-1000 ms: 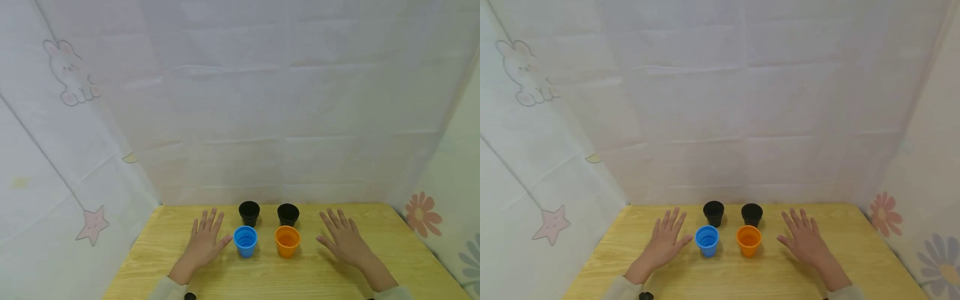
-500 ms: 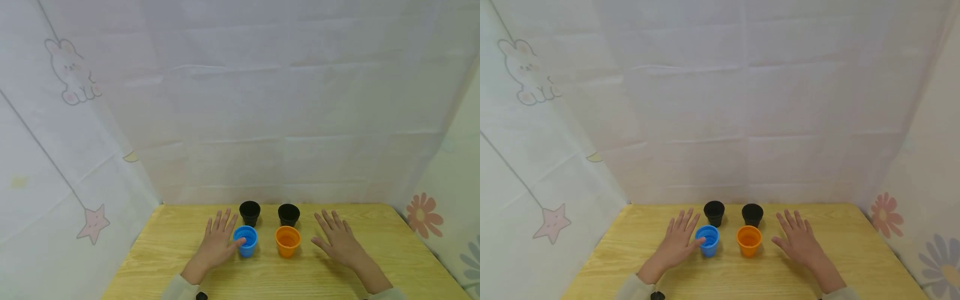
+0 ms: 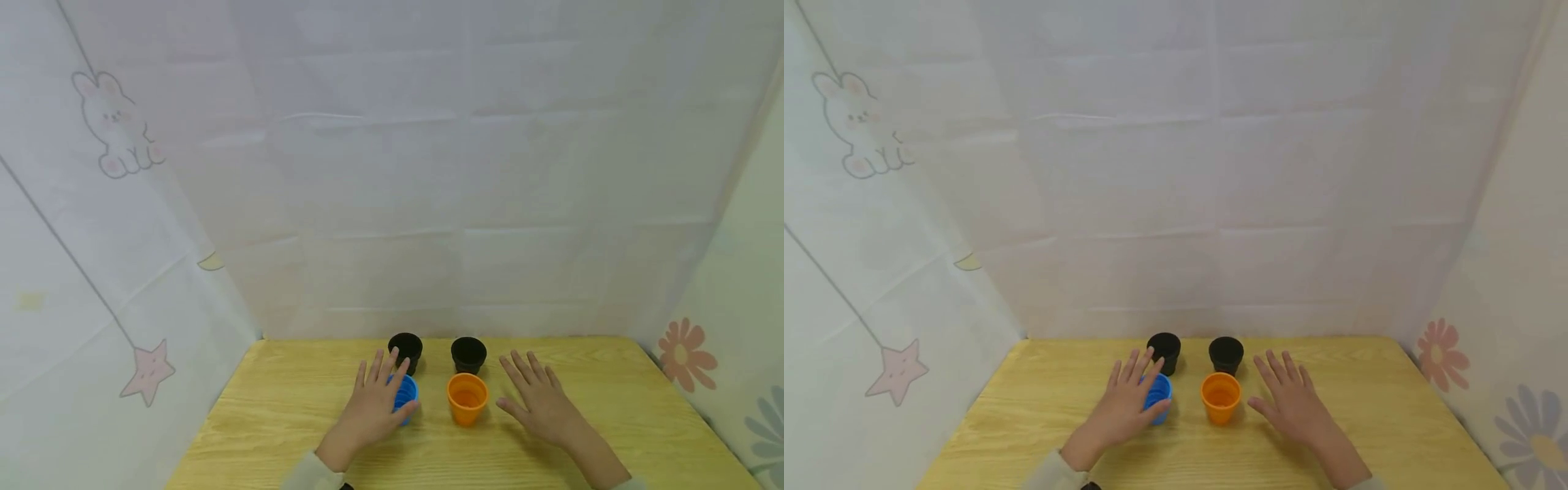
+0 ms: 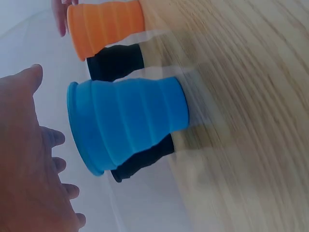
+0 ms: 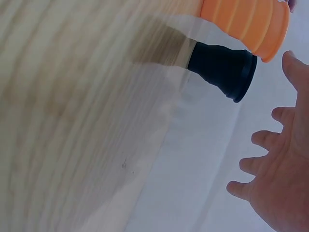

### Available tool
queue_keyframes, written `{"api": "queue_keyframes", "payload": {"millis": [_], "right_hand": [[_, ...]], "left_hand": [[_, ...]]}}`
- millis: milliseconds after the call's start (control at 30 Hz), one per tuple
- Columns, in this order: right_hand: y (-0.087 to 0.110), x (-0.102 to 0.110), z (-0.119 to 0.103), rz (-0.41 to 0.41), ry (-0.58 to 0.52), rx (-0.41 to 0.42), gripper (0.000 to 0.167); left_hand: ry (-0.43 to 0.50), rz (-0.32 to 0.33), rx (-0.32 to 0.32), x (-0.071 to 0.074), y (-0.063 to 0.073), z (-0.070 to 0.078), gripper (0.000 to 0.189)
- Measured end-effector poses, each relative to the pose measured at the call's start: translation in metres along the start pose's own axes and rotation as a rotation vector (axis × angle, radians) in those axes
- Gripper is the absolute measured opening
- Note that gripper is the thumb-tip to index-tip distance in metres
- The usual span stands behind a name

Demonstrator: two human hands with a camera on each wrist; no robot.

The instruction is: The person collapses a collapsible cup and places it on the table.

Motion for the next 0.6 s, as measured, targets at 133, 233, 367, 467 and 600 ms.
{"api": "queue_keyframes", "payload": {"millis": [133, 233, 367, 467, 600], "right_hand": [[0.000, -0.005, -0.002, -0.007, -0.004, 0.008, 0.076], [0.001, -0.008, -0.004, -0.012, -0.014, 0.014, 0.076], [-0.001, -0.009, -0.008, 0.000, -0.020, 0.027, 0.076], [-0.002, -0.010, -0.012, -0.001, -0.004, 0.042, 0.077], [-0.002, -0.011, -0.018, 0.000, 0.020, 0.053, 0.078]], "left_hand": [[-0.018, -0.015, -0.007, 0.000, -0.003, 0.008, 0.080], [-0.034, -0.024, -0.014, -0.001, -0.005, 0.013, 0.080], [-0.051, -0.028, -0.027, -0.002, -0.008, 0.021, 0.080], [-0.075, -0.031, -0.035, -0.004, -0.011, 0.026, 0.081], [-0.122, -0.043, -0.049, -0.008, -0.014, 0.032, 0.080]]}}
Point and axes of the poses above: each hand's wrist, its own y-axis away from the middle knuckle, its own x-axis out of the back of the hand, z = x × y, the point moved 2 cm from there along -y, towards the middle knuckle, and after that the axes turned 5 degrees about -z, right-handed, at the moved point
